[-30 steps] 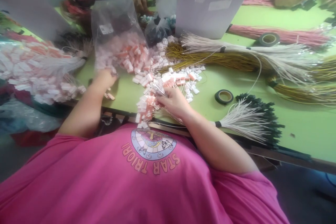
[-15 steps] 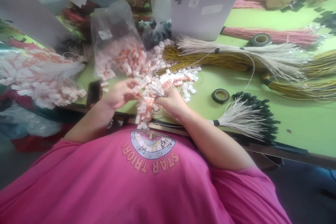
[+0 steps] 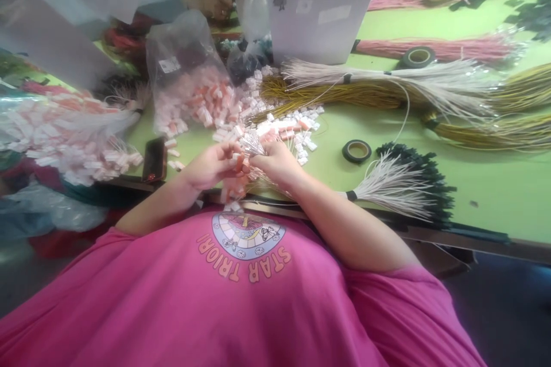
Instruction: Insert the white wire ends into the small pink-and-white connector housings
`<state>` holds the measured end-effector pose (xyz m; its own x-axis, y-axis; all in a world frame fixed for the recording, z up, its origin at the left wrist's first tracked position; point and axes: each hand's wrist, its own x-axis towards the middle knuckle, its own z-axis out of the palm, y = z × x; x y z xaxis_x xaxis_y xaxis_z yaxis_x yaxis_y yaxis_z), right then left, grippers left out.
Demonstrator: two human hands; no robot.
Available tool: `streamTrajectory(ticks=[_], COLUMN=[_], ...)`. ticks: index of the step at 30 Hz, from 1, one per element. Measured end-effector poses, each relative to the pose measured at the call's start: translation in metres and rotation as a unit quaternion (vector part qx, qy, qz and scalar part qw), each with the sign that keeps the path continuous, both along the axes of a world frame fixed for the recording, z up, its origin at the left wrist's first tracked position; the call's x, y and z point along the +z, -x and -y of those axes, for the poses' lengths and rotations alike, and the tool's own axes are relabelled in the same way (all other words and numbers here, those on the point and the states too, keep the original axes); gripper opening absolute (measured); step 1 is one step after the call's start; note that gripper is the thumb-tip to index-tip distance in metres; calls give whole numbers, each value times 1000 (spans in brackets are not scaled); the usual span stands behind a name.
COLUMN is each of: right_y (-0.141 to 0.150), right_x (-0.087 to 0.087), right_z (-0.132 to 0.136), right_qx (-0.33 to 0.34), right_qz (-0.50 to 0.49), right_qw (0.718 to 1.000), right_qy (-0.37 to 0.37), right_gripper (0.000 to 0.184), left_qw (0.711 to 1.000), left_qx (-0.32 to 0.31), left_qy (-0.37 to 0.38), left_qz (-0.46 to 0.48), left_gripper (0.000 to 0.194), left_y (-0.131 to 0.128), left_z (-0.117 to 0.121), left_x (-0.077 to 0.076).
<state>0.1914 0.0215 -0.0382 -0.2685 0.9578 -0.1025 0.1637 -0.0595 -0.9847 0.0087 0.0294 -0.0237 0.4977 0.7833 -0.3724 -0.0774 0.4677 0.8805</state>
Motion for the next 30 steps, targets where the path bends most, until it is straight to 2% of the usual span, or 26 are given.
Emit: streamTrajectory(ticks=[4,10,15,18,21,27,30], right_y=[0,-1,0,1,0,-3,-1], right_x=[-1,-3,0,1,3,1,-3], right_z=[0,-2,1,2,1,-2,-1], right_qx=[9,18,30,41,58,38,53], right_qz=[-60,-47,-51,-49,-38,29,12], right_qw=[997,998,998,998,997,999,999], right_qy=[37,29,33,27,21,4,0], right_gripper=[6,8,13,12,11,16,13], left_qw=[1000,999,982,959,937,927,940], left_qx=[7,18,44,31,13,26,17], left_qy=[-12,-45,-127,-200,-265,-254,-217], left_qz=[-2,-21,-129,-200,-226,-276,-264], left_gripper=[40,37,29,26,22,17,15], left_y=[-4,-5,-9,-10,-10,-8,-11], left_z=[2,3,9,12,12,8,10], left_x=[-2,-7,-4,-5,-5,1,5])
